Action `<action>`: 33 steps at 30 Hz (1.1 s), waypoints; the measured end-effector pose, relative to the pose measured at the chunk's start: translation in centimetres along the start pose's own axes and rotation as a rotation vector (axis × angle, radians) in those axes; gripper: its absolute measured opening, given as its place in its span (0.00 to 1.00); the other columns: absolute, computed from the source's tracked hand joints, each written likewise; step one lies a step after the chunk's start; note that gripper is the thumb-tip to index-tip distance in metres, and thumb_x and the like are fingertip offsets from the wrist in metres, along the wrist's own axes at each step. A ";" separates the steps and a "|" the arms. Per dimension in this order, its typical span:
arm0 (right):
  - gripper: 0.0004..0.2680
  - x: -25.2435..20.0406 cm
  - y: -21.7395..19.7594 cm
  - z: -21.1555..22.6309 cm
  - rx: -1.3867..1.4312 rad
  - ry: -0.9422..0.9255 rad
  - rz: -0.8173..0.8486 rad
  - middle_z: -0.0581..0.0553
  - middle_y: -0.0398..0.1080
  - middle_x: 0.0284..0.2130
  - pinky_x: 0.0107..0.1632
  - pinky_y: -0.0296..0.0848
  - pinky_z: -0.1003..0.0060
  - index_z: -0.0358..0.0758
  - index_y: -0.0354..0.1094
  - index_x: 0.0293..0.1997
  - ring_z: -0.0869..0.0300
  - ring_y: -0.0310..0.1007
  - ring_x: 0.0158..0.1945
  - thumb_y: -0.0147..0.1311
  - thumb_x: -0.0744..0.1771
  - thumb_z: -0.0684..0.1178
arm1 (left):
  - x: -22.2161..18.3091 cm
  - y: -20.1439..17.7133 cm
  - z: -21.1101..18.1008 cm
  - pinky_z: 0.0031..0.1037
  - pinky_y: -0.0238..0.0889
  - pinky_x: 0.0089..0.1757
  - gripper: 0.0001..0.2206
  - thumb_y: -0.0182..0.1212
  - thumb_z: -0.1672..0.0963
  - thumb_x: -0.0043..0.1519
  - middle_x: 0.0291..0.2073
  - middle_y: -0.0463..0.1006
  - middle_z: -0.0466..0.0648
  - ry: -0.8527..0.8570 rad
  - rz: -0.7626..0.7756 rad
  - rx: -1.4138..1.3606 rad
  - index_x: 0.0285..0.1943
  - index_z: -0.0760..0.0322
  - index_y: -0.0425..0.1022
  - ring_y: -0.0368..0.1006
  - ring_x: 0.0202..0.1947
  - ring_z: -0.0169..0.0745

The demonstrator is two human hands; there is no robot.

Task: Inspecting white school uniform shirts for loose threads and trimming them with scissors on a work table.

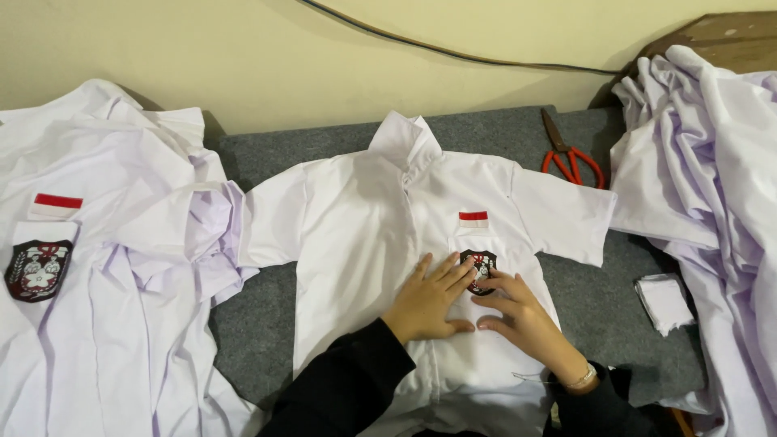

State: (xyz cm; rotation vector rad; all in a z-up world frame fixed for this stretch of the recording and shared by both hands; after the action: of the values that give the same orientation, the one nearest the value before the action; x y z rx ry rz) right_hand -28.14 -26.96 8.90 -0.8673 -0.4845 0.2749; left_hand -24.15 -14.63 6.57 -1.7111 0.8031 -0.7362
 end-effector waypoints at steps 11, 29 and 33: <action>0.02 -0.1 0.2 0.6 -0.100 -0.019 -0.230 0.50 0.64 0.34 0.52 0.65 0.58 0.47 0.75 0.34 0.54 0.64 0.43 0.60 0.65 0.44 | -0.5 -0.8 -0.2 0.54 0.32 0.69 0.46 0.37 0.33 0.59 0.79 0.48 0.48 0.022 -0.106 0.078 0.80 0.62 0.49 0.39 0.79 0.47; 0.26 -4.8 -1.2 3.6 -0.291 0.247 -0.109 0.45 0.55 0.71 0.67 0.47 0.44 0.44 0.48 0.74 0.50 0.54 0.71 0.34 0.67 0.61 | -0.3 -0.2 0.2 0.54 0.28 0.69 0.45 0.35 0.33 0.60 0.79 0.47 0.47 0.017 -0.057 0.059 0.80 0.60 0.47 0.37 0.79 0.46; 0.32 -6.2 3.3 7.1 -0.683 -0.034 0.060 0.53 0.42 0.78 0.75 0.38 0.49 0.49 0.38 0.80 0.59 0.37 0.81 0.18 0.68 0.75 | -0.6 -0.5 0.0 0.53 0.29 0.69 0.42 0.43 0.37 0.61 0.80 0.46 0.48 0.025 -0.103 0.034 0.80 0.61 0.48 0.38 0.79 0.45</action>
State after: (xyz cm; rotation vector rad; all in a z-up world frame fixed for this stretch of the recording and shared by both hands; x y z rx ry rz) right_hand -37.19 -22.84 8.37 -1.5457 -0.5951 0.1766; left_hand -24.41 -14.03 6.98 -1.7251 0.7202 -0.8380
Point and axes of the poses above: each hand's wrist, its own x-axis towards the middle knuckle, its own y-axis out of the palm, z = x × y, the point moved 9 cm from there along x, towards the middle knuckle
